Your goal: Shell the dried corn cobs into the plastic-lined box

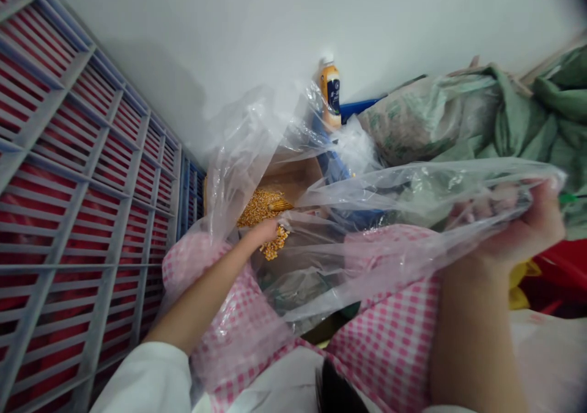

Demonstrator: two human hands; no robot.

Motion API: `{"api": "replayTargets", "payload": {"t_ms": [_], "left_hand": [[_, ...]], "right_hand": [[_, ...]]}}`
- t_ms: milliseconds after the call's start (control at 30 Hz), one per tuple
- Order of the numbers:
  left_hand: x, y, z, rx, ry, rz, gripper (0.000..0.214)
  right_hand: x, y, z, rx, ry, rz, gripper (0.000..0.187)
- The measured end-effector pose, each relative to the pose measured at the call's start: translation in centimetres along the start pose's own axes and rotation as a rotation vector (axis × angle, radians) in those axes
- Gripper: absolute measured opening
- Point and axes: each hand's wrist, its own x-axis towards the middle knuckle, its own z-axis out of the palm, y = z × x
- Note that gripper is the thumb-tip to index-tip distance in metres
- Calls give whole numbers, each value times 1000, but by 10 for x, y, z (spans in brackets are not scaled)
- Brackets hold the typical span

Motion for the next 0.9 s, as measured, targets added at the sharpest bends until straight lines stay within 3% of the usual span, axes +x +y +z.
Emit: {"api": "replayTargets", "payload": {"t_ms": [100,167,200,300,433,500,600,667,767,900], "left_hand": [[-6,-10,-21,58,268,-184,36],[-11,-11,-23,60,341,-200,40],[-12,-8,-19,44,300,-161,41],[-13,6,3,2,28,-10,58],[-8,23,37,47,-101,-31,86],[-6,27,47,63,-159,-39,85],[-5,29,51,75,-234,-23,65],[-6,29,44,77,-253,-12,46],[-8,22,19,72,-201,-28,27],[-13,0,-26,70,54,-111,34]], "right_hand": [[3,1,-5,-1,-10,-19,38],[5,2,-8,4,-29,-15,38],[6,2,-9,8,-43,-10,37],[5,3,-8,12,-77,-4,37],[-1,4,-2,-32,-58,-27,40],[-2,5,0,-65,-50,-55,40],[-1,6,-4,-84,-81,-83,37],[1,6,-6,-77,-97,-76,35],[2,5,-7,-53,-88,-47,35],[0,3,-3,-25,-69,-11,38]]}}
